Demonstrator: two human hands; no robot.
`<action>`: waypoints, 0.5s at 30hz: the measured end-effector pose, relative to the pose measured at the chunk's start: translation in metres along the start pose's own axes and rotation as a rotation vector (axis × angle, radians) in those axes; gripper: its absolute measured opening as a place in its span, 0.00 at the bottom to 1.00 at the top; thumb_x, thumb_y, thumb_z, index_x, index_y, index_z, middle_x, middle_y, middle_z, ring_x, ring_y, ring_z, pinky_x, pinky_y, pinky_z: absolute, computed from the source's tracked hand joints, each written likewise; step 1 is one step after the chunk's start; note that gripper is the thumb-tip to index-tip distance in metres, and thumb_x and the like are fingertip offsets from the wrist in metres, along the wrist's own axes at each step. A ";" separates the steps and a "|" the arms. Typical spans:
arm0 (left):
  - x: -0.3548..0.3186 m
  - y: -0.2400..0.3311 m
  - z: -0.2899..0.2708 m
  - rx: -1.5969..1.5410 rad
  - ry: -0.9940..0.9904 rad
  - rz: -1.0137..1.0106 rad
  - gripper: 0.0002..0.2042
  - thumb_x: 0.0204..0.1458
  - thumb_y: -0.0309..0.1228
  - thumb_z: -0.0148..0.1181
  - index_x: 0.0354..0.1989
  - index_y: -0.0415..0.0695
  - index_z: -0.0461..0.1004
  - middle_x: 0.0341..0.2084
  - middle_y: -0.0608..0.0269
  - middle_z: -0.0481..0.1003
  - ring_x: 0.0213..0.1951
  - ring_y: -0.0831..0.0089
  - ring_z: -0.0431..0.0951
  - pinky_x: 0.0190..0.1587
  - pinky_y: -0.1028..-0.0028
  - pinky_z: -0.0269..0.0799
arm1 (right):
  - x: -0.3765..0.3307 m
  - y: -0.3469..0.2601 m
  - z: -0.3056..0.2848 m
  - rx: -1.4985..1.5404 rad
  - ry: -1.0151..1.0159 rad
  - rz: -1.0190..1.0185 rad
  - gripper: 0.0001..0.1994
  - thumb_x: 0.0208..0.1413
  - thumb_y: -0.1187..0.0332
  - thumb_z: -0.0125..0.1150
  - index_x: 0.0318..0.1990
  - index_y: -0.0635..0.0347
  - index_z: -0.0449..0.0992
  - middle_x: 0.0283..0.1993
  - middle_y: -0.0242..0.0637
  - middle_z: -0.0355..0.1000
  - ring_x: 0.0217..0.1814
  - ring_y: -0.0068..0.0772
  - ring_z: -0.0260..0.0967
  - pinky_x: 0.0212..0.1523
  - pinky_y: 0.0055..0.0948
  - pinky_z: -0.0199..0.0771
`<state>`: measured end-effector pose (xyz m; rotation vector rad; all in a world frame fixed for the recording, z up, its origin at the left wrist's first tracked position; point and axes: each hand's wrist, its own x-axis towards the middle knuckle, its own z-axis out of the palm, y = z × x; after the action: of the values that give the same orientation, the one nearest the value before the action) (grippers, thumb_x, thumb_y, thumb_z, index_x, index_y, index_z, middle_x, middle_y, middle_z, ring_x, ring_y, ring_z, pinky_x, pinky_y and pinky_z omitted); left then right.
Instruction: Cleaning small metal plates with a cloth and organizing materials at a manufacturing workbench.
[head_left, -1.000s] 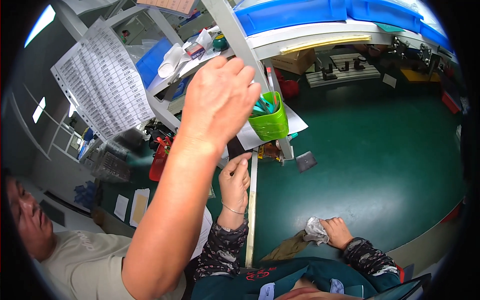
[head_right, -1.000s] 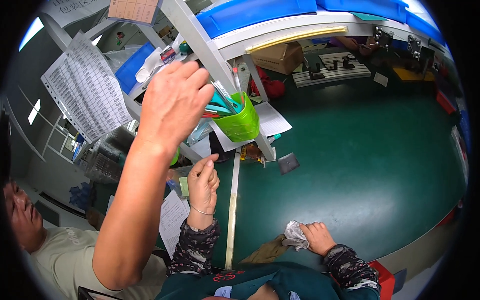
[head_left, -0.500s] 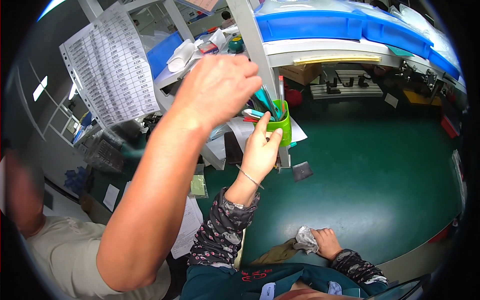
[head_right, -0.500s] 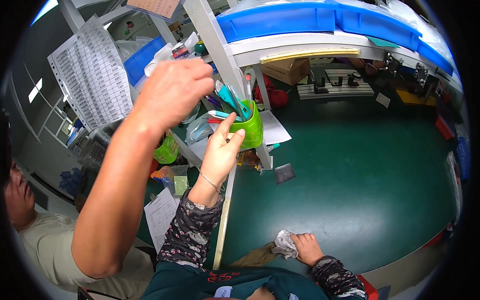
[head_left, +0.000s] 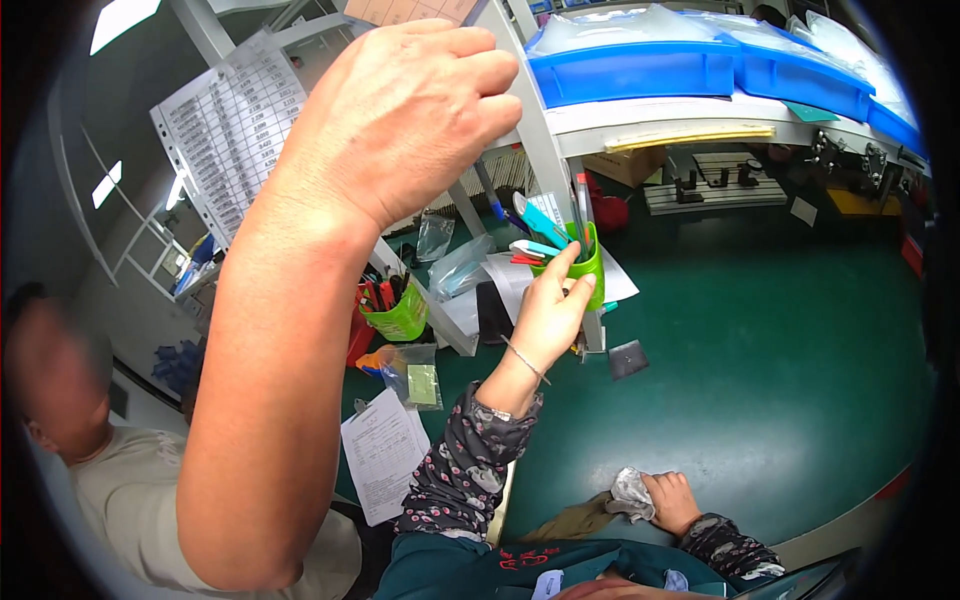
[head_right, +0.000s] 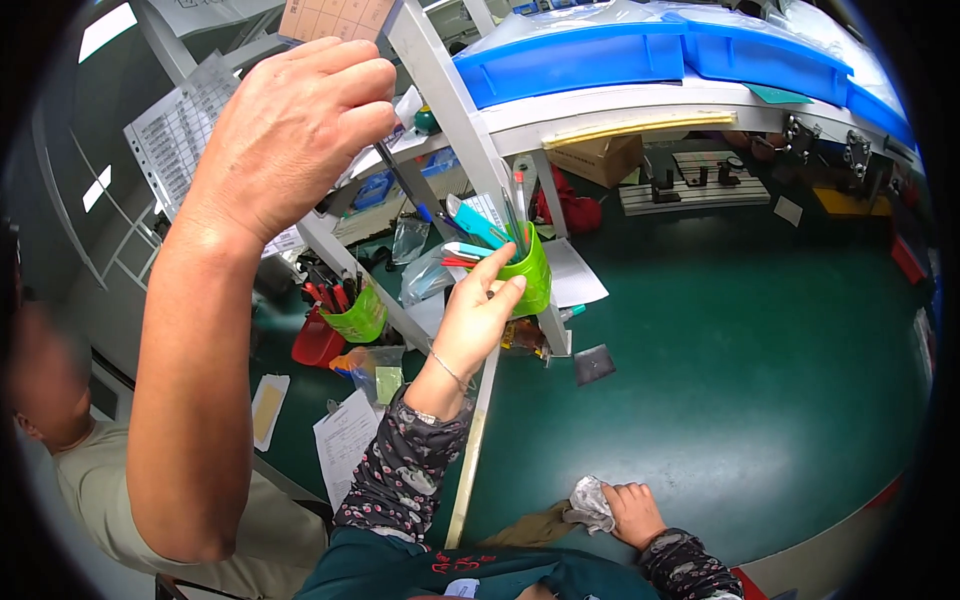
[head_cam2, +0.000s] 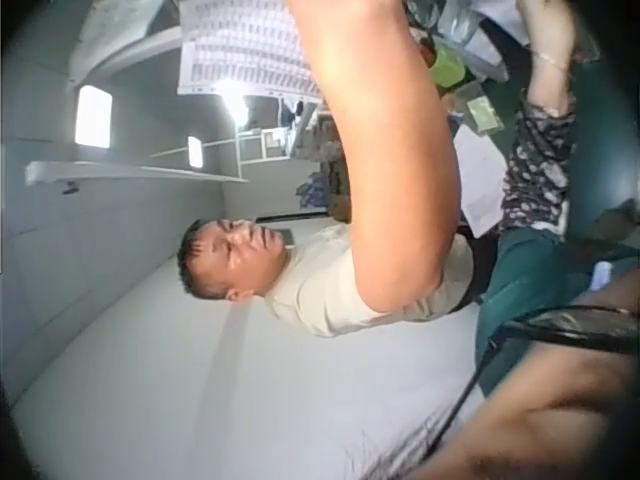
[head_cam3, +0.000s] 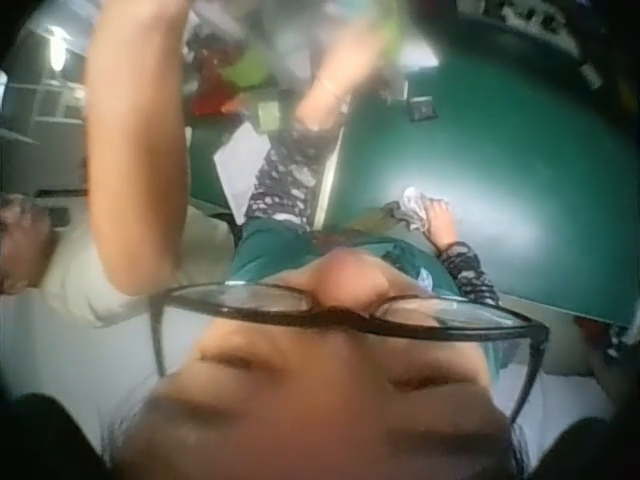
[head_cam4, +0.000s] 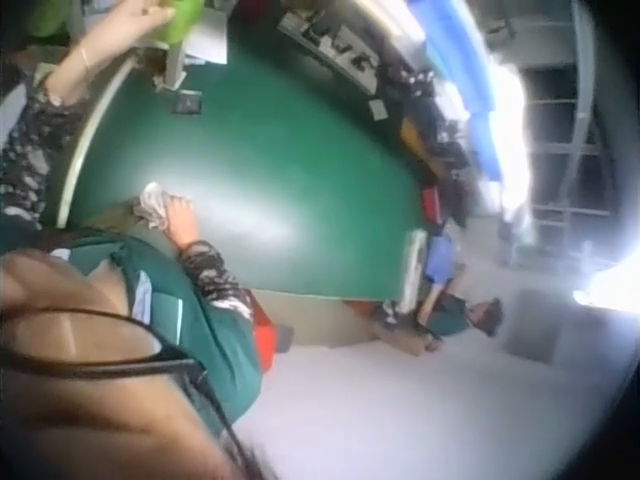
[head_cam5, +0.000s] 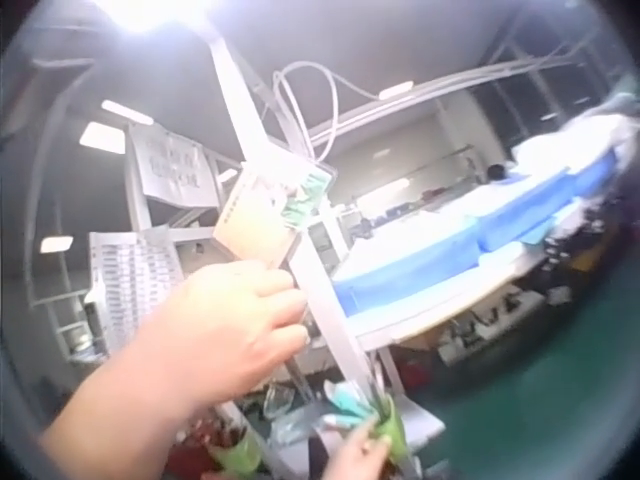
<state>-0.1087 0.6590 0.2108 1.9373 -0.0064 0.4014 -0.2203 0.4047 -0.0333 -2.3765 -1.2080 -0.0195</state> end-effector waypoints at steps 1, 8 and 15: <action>0.000 0.000 0.001 -0.005 0.016 0.056 0.22 0.48 0.28 0.51 0.52 0.35 0.58 0.19 0.61 0.70 0.22 0.80 0.68 0.27 0.79 0.64 | 0.001 0.000 0.000 0.003 0.005 0.002 0.28 0.34 0.63 0.60 0.47 0.62 0.62 0.33 0.39 0.62 0.38 0.38 0.59 0.39 0.33 0.56; 0.008 0.001 -0.001 -0.113 -0.029 -0.057 0.20 0.48 0.27 0.51 0.50 0.34 0.61 0.24 0.64 0.71 0.27 0.81 0.68 0.32 0.81 0.65 | 0.003 0.001 -0.003 0.021 0.041 -0.025 0.26 0.35 0.64 0.59 0.46 0.63 0.63 0.33 0.40 0.64 0.37 0.39 0.60 0.38 0.34 0.57; 0.018 0.016 -0.002 -0.009 -0.025 -0.053 0.16 0.46 0.29 0.53 0.43 0.32 0.65 0.23 0.64 0.71 0.25 0.80 0.68 0.30 0.80 0.65 | 0.004 -0.001 -0.006 0.029 0.044 -0.023 0.25 0.37 0.64 0.58 0.46 0.63 0.63 0.34 0.39 0.64 0.36 0.37 0.60 0.37 0.33 0.57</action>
<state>-0.0952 0.6580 0.2312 1.9298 0.0269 0.3409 -0.2169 0.4058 -0.0265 -2.3250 -1.2073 -0.0612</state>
